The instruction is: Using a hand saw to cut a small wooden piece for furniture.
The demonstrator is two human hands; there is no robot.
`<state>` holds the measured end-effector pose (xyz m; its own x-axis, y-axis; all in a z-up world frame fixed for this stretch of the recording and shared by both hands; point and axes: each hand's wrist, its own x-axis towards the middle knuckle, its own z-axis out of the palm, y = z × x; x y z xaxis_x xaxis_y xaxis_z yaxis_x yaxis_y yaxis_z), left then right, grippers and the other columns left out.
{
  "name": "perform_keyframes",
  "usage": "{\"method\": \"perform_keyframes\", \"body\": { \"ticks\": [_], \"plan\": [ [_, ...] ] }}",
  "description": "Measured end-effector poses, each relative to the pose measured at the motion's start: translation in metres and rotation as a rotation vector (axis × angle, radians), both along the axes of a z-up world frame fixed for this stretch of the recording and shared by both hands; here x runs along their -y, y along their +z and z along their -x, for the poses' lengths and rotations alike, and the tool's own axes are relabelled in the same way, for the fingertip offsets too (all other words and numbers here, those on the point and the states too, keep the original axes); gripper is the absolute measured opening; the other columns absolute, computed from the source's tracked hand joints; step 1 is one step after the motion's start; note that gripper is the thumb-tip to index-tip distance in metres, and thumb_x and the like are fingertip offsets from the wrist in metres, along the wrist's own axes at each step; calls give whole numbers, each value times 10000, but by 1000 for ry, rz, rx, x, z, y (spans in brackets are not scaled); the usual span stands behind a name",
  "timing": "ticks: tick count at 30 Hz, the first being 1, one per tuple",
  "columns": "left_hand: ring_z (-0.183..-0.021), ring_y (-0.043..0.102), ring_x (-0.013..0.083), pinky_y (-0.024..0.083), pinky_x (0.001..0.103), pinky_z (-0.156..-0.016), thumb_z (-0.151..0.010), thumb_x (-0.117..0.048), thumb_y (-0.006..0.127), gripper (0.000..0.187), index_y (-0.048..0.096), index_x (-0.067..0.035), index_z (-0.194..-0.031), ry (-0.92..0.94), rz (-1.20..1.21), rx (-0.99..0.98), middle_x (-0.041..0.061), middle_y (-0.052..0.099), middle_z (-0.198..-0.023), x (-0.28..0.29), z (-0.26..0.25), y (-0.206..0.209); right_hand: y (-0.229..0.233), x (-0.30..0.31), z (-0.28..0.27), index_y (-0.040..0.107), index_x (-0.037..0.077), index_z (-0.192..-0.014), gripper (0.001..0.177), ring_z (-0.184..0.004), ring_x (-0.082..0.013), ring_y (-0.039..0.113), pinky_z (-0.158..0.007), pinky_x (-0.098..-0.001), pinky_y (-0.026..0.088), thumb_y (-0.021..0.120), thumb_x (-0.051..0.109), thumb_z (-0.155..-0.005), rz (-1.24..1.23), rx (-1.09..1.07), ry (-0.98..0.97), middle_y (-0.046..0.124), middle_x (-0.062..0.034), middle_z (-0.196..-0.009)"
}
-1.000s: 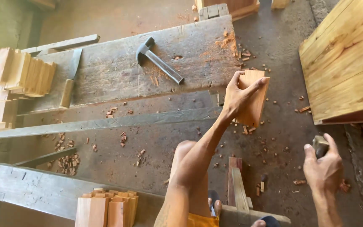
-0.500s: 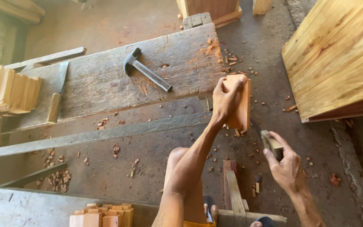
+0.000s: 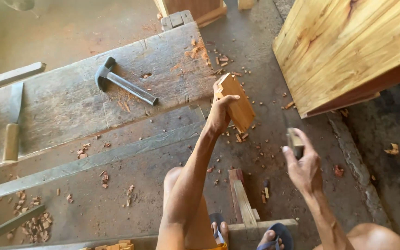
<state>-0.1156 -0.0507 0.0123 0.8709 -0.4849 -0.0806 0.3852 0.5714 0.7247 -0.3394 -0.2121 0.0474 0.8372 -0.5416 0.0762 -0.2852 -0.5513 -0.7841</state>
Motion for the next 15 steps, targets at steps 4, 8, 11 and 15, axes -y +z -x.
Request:
{"method": "perform_keyframes", "body": {
  "ticks": [4, 8, 11, 15],
  "plan": [
    [-1089, 587, 231, 510, 445, -916, -805, -224, 669, 662, 435, -88, -1408, 51, -264, 181, 102, 580, -1242, -2, -3, -13, -16, 0, 8, 522, 168, -1475, 577, -789, -285, 769, -605, -398, 603, 640, 173, -910, -250, -134, 164, 726, -154, -1211],
    [-1082, 605, 211, 506, 407, -930, -843, -262, 711, 601, 462, -52, -1347, 83, -417, 266, 101, 615, -1205, -6, 2, 5, 2, -18, 8, 521, 180, -1467, 571, -892, -274, 787, -680, -396, 668, 622, 138, -907, -287, -143, 216, 740, -164, -1228],
    [-999, 620, 193, 529, 381, -895, -836, -255, 758, 612, 424, -66, -1314, 128, -499, 283, 85, 598, -1097, -5, 2, 4, 10, -27, 7, 526, 168, -1462, 577, -1048, -286, 752, -822, -402, 628, 668, 136, -904, -118, -24, 224, 724, -183, -1251],
    [-949, 611, 143, 553, 336, -856, -830, -227, 798, 653, 407, -75, -1330, 208, -499, 314, 47, 576, -1057, -5, -3, 7, 9, -33, 7, 523, 146, -1463, 596, -1105, -311, 720, -867, -411, 595, 685, 119, -891, 4, -12, 194, 708, -187, -1281]
  ]
}}
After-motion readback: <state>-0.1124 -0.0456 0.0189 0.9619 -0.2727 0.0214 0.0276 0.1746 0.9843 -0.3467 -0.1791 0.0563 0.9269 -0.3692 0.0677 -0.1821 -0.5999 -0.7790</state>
